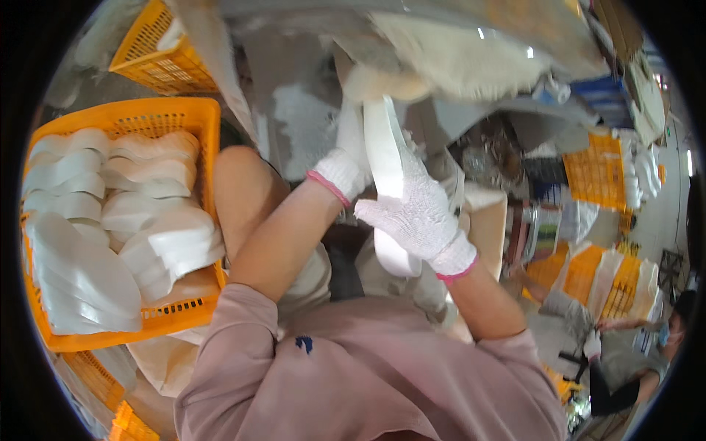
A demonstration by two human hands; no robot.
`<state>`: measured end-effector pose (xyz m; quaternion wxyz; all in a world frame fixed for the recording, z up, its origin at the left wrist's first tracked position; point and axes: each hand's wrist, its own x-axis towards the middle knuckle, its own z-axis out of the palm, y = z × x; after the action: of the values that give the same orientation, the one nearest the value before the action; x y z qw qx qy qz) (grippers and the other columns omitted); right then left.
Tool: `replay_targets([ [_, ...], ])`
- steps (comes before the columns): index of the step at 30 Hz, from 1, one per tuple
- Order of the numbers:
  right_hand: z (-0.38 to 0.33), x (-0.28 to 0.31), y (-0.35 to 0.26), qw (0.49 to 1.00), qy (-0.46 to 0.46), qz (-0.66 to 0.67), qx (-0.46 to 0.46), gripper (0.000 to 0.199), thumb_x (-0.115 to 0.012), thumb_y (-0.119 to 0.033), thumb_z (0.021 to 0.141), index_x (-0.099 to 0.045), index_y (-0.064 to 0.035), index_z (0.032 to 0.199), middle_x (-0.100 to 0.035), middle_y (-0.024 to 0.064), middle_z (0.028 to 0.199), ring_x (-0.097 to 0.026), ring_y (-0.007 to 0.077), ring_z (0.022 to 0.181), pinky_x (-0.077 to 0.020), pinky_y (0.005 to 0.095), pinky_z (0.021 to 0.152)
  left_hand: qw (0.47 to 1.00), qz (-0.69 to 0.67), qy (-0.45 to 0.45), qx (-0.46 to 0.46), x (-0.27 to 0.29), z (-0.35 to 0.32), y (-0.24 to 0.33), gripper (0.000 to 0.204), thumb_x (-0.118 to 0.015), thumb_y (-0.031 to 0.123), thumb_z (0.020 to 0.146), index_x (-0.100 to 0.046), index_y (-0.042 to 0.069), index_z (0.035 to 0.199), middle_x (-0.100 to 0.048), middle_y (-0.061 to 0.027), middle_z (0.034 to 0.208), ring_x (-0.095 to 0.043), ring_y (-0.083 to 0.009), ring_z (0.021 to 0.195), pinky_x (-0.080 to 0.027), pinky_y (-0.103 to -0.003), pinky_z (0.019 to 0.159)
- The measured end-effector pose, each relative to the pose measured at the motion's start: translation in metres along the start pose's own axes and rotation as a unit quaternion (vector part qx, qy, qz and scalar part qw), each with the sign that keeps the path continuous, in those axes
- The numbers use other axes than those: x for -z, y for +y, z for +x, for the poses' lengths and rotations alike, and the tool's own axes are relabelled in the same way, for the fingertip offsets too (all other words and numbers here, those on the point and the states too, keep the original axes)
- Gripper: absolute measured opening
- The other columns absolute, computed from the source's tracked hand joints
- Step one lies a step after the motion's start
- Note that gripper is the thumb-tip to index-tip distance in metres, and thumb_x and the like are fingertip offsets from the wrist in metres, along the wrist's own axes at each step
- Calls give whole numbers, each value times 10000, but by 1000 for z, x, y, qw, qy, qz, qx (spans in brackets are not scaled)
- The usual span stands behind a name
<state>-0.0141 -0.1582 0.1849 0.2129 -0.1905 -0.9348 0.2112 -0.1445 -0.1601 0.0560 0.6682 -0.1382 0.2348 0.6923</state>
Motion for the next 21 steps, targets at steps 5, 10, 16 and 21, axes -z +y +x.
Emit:
replay_targets([
  [5, 21, -1, -1, 916, -229, 280, -175, 387, -703, -307, 928, -728, -34, 1200, -758, 171, 1079, -727, 339, 1065, -571, 465, 902, 962, 116, -22, -246, -3, -1, 8, 885, -405, 867, 947, -611, 94, 1324, -660, -146, 1106, -664, -365, 878, -580, -559, 816],
  [10, -39, 17, -38, 972, -108, 84, -193, 613, -782, -306, 875, -581, -88, 1412, -687, 200, 1166, -693, 430, 1002, -576, 491, 860, 998, -24, -7, -51, 5, -8, -18, 856, -391, 846, 968, -604, 106, 1342, -655, -139, 1188, -661, -375, 1006, -553, -555, 957],
  [16, 9, -3, -17, 996, -24, -63, -52, 421, -849, -254, 809, -715, -55, 1155, -707, 155, 963, -717, 385, 884, -588, 469, 767, 832, 401, -164, -346, 26, 1, 20, 623, -367, 585, 1070, -597, 96, 1380, -662, -136, 1317, -608, -340, 1260, -479, -403, 1121],
  [21, 12, -11, -19, 991, 38, -23, -124, 400, -871, -312, 813, -744, -82, 1115, -729, 133, 1006, -736, 372, 884, -614, 436, 755, 964, -13, -240, -118, 5, -3, 32, 586, -323, 494, 1092, -600, 54, 1364, -673, -171, 1355, -634, -329, 1250, -506, -422, 1091],
])
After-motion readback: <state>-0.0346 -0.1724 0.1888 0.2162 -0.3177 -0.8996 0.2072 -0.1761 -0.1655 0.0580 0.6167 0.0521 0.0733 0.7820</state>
